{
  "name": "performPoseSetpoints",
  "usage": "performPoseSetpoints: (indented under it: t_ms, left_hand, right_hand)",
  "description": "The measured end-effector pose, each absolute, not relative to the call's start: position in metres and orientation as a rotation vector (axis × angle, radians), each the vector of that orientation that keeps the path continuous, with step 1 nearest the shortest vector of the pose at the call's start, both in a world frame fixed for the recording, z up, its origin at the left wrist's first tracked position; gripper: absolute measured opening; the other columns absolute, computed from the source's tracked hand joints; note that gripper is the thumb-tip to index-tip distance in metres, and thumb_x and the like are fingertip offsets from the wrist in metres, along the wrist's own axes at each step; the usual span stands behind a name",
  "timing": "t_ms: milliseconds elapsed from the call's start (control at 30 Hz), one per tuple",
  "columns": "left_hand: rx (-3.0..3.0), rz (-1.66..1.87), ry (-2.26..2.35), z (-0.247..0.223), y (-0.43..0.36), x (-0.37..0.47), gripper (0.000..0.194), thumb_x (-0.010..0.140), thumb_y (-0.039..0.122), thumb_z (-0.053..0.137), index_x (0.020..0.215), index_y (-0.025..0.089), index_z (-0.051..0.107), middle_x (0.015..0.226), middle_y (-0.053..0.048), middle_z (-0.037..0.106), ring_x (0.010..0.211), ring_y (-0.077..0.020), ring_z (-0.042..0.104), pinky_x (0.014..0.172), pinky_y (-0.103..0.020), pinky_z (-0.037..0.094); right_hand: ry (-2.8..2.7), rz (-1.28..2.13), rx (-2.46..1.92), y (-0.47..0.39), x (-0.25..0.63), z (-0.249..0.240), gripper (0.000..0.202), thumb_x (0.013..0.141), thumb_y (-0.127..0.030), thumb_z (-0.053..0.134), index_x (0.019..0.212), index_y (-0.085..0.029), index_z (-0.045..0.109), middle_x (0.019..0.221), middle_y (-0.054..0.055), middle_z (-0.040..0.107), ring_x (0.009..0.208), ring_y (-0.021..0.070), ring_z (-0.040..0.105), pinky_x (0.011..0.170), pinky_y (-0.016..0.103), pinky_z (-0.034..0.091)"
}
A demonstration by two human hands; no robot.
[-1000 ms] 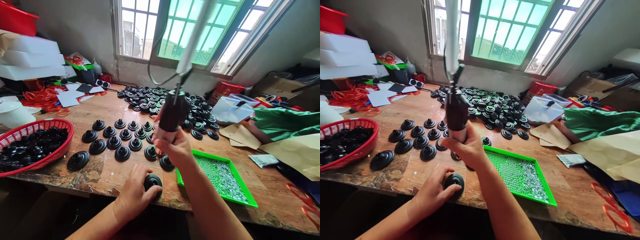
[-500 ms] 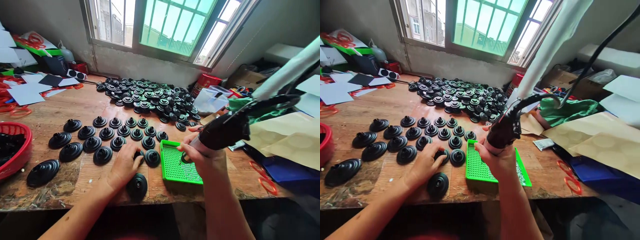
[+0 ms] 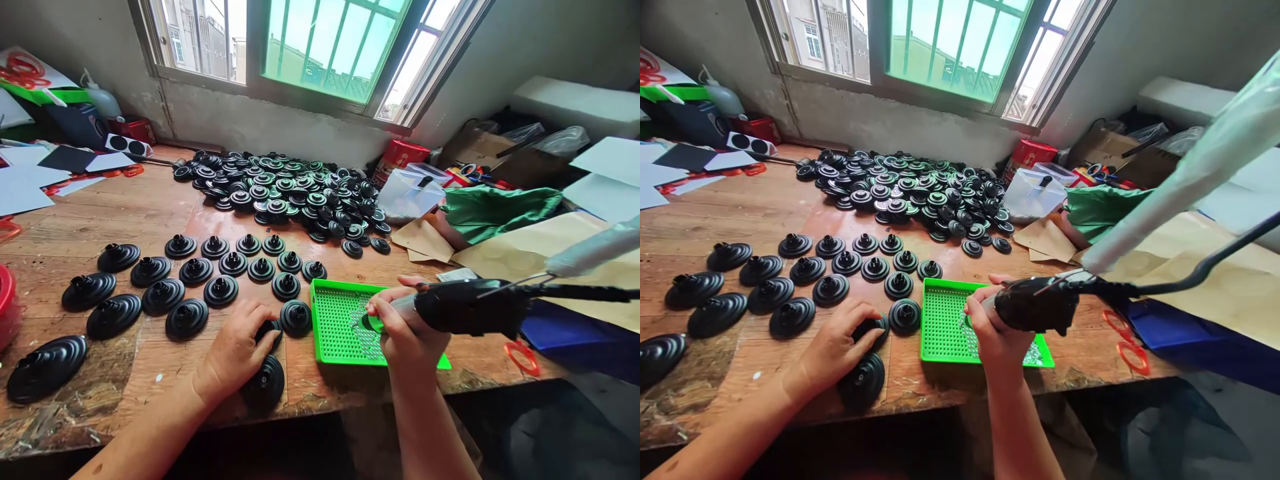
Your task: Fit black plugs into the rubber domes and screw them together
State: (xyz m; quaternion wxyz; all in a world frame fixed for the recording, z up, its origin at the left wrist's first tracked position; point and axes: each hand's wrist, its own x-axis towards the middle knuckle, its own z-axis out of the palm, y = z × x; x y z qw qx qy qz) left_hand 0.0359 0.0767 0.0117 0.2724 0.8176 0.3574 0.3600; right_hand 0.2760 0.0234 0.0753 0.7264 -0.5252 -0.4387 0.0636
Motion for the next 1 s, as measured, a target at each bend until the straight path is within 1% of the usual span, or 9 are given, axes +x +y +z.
performPoseSetpoints:
  t_ms: [167,333,500,567,633,733,800,867,1000]
  left_hand:
    - [2.215,0.951,0.959,0.012,0.076,0.036,0.003,0.093,0.021,0.061,0.095,0.021,0.062,0.096,-0.005,0.063,0.093,-0.0225,0.058,0.084,-0.040,0.051]
    - [2.232,0.998,0.953,0.012,0.079,0.034,0.003,0.092,0.020,0.063,0.095,0.021,0.062,0.095,-0.004,0.064,0.092,-0.0220,0.059,0.082,-0.038,0.052]
    - [2.343,1.144,0.910,0.044,0.062,0.041,0.013,0.093,0.020,0.063,0.106,0.021,0.063,0.102,-0.007,0.068,0.101,-0.0234,0.062,0.091,-0.041,0.052]
    - [2.467,1.047,0.775,0.060,0.045,0.058,0.019,0.094,0.021,0.061,0.113,0.021,0.064,0.110,-0.009,0.070,0.107,-0.0245,0.063,0.099,-0.043,0.051]
    - [2.593,0.842,0.661,0.069,0.031,0.082,0.028,0.093,0.029,0.064,0.119,0.019,0.064,0.122,-0.011,0.070,0.118,-0.0286,0.062,0.106,-0.047,0.048]
    - [2.676,0.476,0.666,0.067,0.024,0.122,0.058,0.087,0.049,0.072,0.133,0.015,0.060,0.140,-0.017,0.063,0.131,-0.0366,0.056,0.109,-0.050,0.047]
    - [2.673,0.269,0.700,0.060,0.029,0.143,0.074,0.082,0.056,0.075,0.139,0.012,0.056,0.145,-0.019,0.058,0.136,-0.0395,0.052,0.111,-0.052,0.045]
    - [2.671,0.151,0.716,0.055,0.036,0.157,0.079,0.079,0.058,0.077,0.140,0.011,0.056,0.147,-0.020,0.057,0.136,-0.0411,0.050,0.111,-0.053,0.044]
    - [2.680,0.057,0.736,0.057,0.042,0.167,0.083,0.078,0.059,0.077,0.143,0.011,0.055,0.148,-0.018,0.055,0.135,-0.0425,0.048,0.111,-0.058,0.041]
  right_hand:
    - [-0.985,0.193,-1.151,0.020,0.279,0.072,0.037,0.074,-0.016,0.076,0.105,-0.022,0.057,0.062,-0.007,0.063,0.059,0.0177,0.062,0.068,0.037,0.049]
    - [-1.022,0.206,-1.148,0.018,0.282,0.069,0.035,0.076,-0.017,0.075,0.105,-0.023,0.056,0.065,-0.007,0.064,0.057,0.0157,0.061,0.067,0.035,0.049]
    - [-1.004,0.187,-1.156,0.019,0.283,0.070,0.036,0.073,-0.018,0.075,0.104,-0.022,0.058,0.063,-0.007,0.064,0.057,0.0169,0.062,0.065,0.036,0.050]
    - [-1.003,0.194,-1.168,0.019,0.283,0.071,0.036,0.072,-0.019,0.075,0.104,-0.021,0.059,0.064,-0.006,0.064,0.058,0.0174,0.062,0.066,0.036,0.050]
    - [-1.007,0.200,-1.171,0.019,0.284,0.072,0.037,0.072,-0.019,0.076,0.105,-0.021,0.059,0.064,-0.006,0.064,0.060,0.0178,0.063,0.067,0.036,0.050]
    - [-1.015,0.216,-1.163,0.018,0.286,0.071,0.039,0.072,-0.018,0.076,0.107,-0.021,0.060,0.066,-0.005,0.065,0.062,0.0180,0.063,0.068,0.036,0.049]
    - [-1.018,0.236,-1.149,0.017,0.288,0.069,0.039,0.072,-0.018,0.076,0.107,-0.021,0.059,0.066,-0.005,0.065,0.062,0.0176,0.062,0.068,0.036,0.049]
    - [-1.024,0.255,-1.129,0.017,0.290,0.066,0.038,0.073,-0.018,0.076,0.107,-0.022,0.059,0.065,-0.006,0.064,0.062,0.0174,0.062,0.067,0.036,0.050]
    - [-1.041,0.289,-1.111,0.014,0.292,0.064,0.039,0.072,-0.018,0.076,0.106,-0.023,0.058,0.068,-0.005,0.064,0.064,0.0174,0.062,0.066,0.036,0.050]
